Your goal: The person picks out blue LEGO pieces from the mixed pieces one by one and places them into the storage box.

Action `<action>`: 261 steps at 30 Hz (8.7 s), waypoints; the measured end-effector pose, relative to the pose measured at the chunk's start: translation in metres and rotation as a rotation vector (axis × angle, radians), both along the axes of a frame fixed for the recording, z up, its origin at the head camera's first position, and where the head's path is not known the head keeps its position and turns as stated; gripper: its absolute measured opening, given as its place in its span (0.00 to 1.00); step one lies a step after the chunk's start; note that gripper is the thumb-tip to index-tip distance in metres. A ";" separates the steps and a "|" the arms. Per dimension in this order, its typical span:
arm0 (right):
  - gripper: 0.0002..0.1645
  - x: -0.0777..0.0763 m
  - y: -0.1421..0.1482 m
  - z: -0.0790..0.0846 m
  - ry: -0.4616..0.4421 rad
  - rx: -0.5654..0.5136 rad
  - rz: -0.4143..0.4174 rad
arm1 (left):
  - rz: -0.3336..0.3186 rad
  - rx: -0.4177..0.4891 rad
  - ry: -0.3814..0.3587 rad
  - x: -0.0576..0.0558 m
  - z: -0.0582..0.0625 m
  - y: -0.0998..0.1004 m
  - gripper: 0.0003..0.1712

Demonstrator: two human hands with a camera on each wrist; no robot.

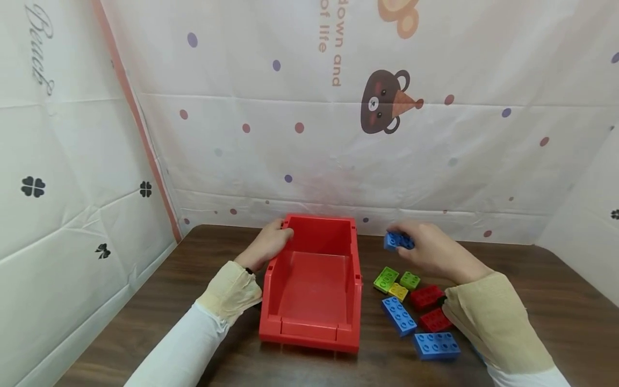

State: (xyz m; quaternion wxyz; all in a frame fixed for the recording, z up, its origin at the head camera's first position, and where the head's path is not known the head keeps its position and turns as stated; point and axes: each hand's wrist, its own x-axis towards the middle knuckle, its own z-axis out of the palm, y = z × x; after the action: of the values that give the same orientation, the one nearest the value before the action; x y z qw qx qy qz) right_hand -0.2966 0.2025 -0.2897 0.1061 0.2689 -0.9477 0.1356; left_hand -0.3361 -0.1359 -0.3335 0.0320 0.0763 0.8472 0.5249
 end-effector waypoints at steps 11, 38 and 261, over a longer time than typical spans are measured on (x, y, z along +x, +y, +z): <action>0.26 -0.001 -0.013 0.008 -0.026 -0.033 -0.039 | -0.003 -0.011 -0.007 0.000 0.003 0.001 0.19; 0.28 0.011 -0.070 0.043 0.025 -0.126 0.113 | 0.030 -0.012 0.011 0.000 0.000 0.001 0.18; 0.26 0.050 -0.149 -0.043 -0.180 0.181 0.261 | 0.060 0.019 0.026 0.001 -0.003 0.007 0.19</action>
State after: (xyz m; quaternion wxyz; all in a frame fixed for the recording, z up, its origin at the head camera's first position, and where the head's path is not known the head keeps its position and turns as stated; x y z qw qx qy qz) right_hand -0.2468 0.0535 -0.3327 -0.0223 0.3849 -0.9187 0.0861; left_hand -0.3347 -0.1284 -0.3366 0.0045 0.0581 0.8444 0.5326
